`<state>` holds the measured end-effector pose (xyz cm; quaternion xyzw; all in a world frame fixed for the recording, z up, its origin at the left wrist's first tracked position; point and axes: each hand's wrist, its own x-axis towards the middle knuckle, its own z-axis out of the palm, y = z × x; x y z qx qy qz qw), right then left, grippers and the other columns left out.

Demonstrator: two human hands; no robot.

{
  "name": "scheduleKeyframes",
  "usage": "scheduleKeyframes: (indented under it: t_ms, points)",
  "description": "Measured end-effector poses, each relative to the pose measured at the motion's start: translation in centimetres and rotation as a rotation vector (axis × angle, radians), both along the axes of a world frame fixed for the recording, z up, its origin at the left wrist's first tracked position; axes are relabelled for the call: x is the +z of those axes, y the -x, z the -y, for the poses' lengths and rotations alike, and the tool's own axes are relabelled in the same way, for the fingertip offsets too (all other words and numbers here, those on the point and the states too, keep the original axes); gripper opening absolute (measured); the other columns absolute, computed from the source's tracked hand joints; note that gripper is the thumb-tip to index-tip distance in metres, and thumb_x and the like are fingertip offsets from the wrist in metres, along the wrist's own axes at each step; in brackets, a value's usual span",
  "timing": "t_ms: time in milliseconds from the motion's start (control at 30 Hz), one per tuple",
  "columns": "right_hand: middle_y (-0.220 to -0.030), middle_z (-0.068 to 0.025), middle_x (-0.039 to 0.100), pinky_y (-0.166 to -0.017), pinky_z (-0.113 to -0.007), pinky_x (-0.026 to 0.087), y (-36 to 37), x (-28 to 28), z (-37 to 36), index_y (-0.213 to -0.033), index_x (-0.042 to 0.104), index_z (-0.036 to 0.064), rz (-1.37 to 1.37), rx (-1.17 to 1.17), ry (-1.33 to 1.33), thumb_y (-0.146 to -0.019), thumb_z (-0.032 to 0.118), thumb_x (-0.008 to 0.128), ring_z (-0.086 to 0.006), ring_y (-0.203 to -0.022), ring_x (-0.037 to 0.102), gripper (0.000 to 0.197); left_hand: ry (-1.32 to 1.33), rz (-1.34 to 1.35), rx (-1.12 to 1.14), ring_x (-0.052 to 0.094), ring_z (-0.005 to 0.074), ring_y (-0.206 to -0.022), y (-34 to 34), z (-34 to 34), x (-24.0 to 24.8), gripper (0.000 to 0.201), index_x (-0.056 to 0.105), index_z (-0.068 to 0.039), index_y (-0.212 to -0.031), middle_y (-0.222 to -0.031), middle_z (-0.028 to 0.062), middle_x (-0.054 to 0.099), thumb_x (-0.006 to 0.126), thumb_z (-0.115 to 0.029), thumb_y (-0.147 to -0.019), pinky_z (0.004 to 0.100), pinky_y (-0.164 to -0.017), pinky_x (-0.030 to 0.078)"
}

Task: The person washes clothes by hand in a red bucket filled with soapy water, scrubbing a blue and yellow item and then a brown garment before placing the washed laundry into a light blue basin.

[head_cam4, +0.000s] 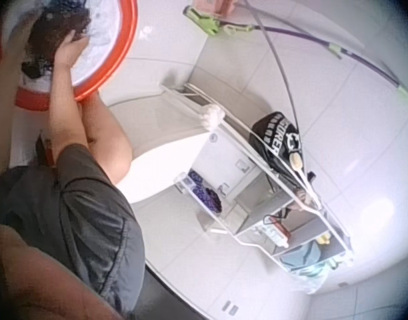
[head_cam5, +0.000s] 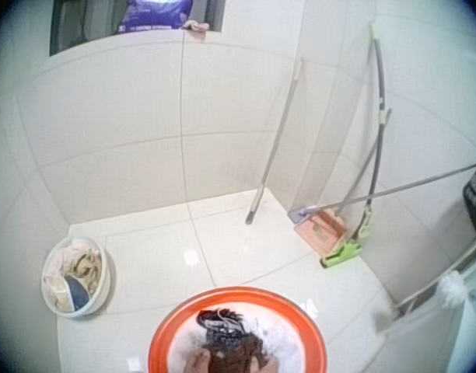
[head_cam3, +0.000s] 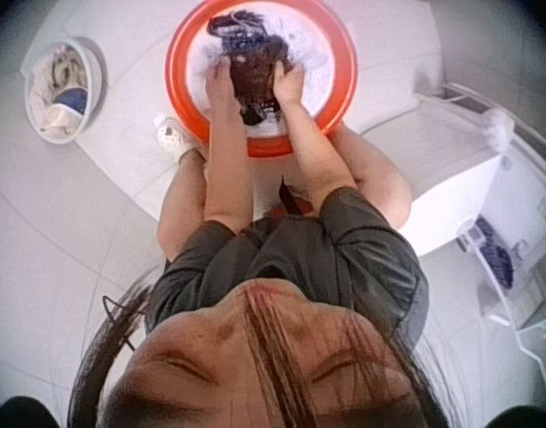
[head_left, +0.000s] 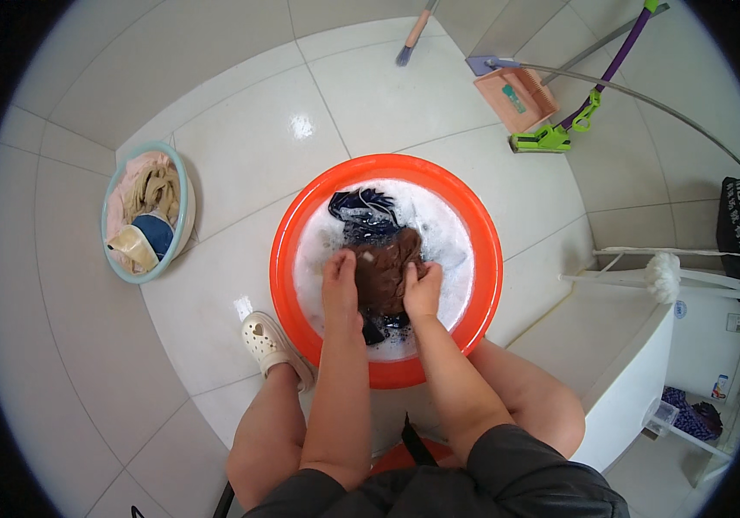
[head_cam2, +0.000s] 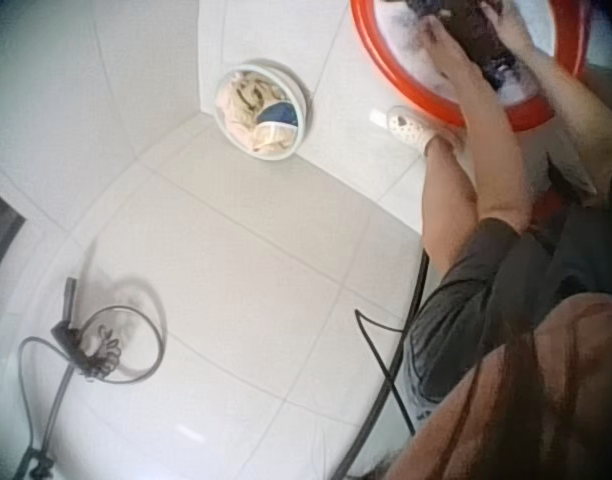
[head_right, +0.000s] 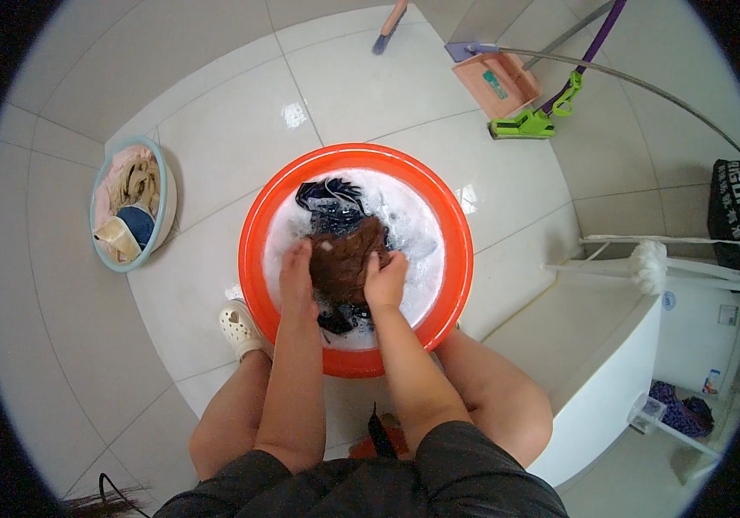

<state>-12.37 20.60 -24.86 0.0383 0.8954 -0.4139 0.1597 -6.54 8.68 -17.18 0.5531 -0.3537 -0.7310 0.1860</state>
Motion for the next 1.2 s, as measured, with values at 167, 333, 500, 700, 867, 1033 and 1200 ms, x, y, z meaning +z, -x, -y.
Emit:
scheduleKeyframes:
  t_ms: [167,333,500,700,867,1033,1200]
  points:
    - [-0.121,-0.0251,0.038,-0.094,-0.042,0.035,-2.9,-0.4,-0.5,-0.126,0.037,0.0083,-0.180,0.351,-0.392,-0.077,0.034,0.063,-0.0394,-0.113,0.039,0.061,0.094,0.061,0.125,0.044,0.0185,-0.104,-1.4,1.5,-2.6,0.043,0.041,-0.009,-0.125,-0.115,0.0089,0.046,0.053,-0.019,-0.086,0.0292,-0.089,0.036]
    - [-0.109,-0.0165,0.053,-0.086,-0.037,0.044,-0.8,-3.2,-1.2,-0.115,0.053,0.0124,0.144,0.491,-0.439,-0.068,0.022,0.067,-0.0313,-0.096,0.055,0.050,-0.121,0.147,0.089,0.042,0.0205,-0.110,-0.8,1.0,-2.0,0.049,0.039,-0.014,-0.129,-0.121,0.0095,0.045,0.055,-0.022,-0.083,0.0365,-0.093,0.034]
    - [-0.110,-0.0102,0.048,-0.089,-0.031,0.037,-1.8,-0.7,0.6,-0.096,0.060,0.0018,0.055,0.286,0.335,-0.063,0.011,0.059,-0.0271,-0.101,0.048,0.034,-0.128,0.059,0.151,0.041,0.0218,-0.114,-1.9,0.9,-4.0,0.050,0.038,-0.015,-0.129,-0.124,0.0085,0.045,0.055,-0.026,-0.083,0.0386,-0.093,0.036]
    - [-0.103,-0.0071,0.048,-0.088,-0.026,0.035,-2.0,9.0,2.8,-0.097,0.056,-0.0033,0.396,0.552,0.960,-0.059,0.003,0.054,-0.0182,-0.099,0.047,0.039,-0.394,-0.516,0.099,0.052,0.0249,-0.104,-3.4,2.7,-4.1,0.051,0.048,-0.005,-0.120,-0.118,0.0104,0.053,0.048,-0.043,-0.087,0.0375,-0.087,0.042]
    - [-0.106,-0.0119,0.046,-0.091,-0.033,0.034,-4.4,9.8,3.6,-0.106,0.050,-0.0010,0.132,0.671,0.823,-0.063,0.010,0.060,-0.0277,-0.100,0.044,0.046,-0.525,-0.502,0.059,0.056,0.0235,-0.094,-3.7,3.5,-2.6,0.045,0.053,-0.003,-0.112,-0.109,0.0113,0.057,0.045,-0.041,-0.089,0.0332,-0.083,0.045]
    - [-0.106,-0.0169,0.040,-0.093,-0.044,0.031,-6.7,13.6,6.1,-0.110,0.049,0.0104,-0.210,0.705,0.345,-0.064,0.028,0.073,-0.0354,-0.104,0.037,0.055,-0.567,-0.773,-0.043,0.056,0.0216,-0.091,-4.5,3.8,-3.9,0.041,0.055,-0.003,-0.108,-0.103,0.0102,0.058,0.048,-0.038,-0.088,0.0316,-0.080,0.045]
    - [-0.094,-0.0116,0.049,-0.083,-0.042,0.038,-5.0,10.5,7.5,-0.086,0.058,0.0078,-0.415,0.592,0.254,-0.067,0.025,0.070,-0.0339,-0.093,0.045,0.029,-0.362,-1.050,-0.250,0.055,0.0196,-0.088,-3.8,3.4,-5.4,0.037,0.056,-0.004,-0.103,-0.098,0.0091,0.059,0.050,-0.036,-0.086,0.0300,-0.077,0.046]
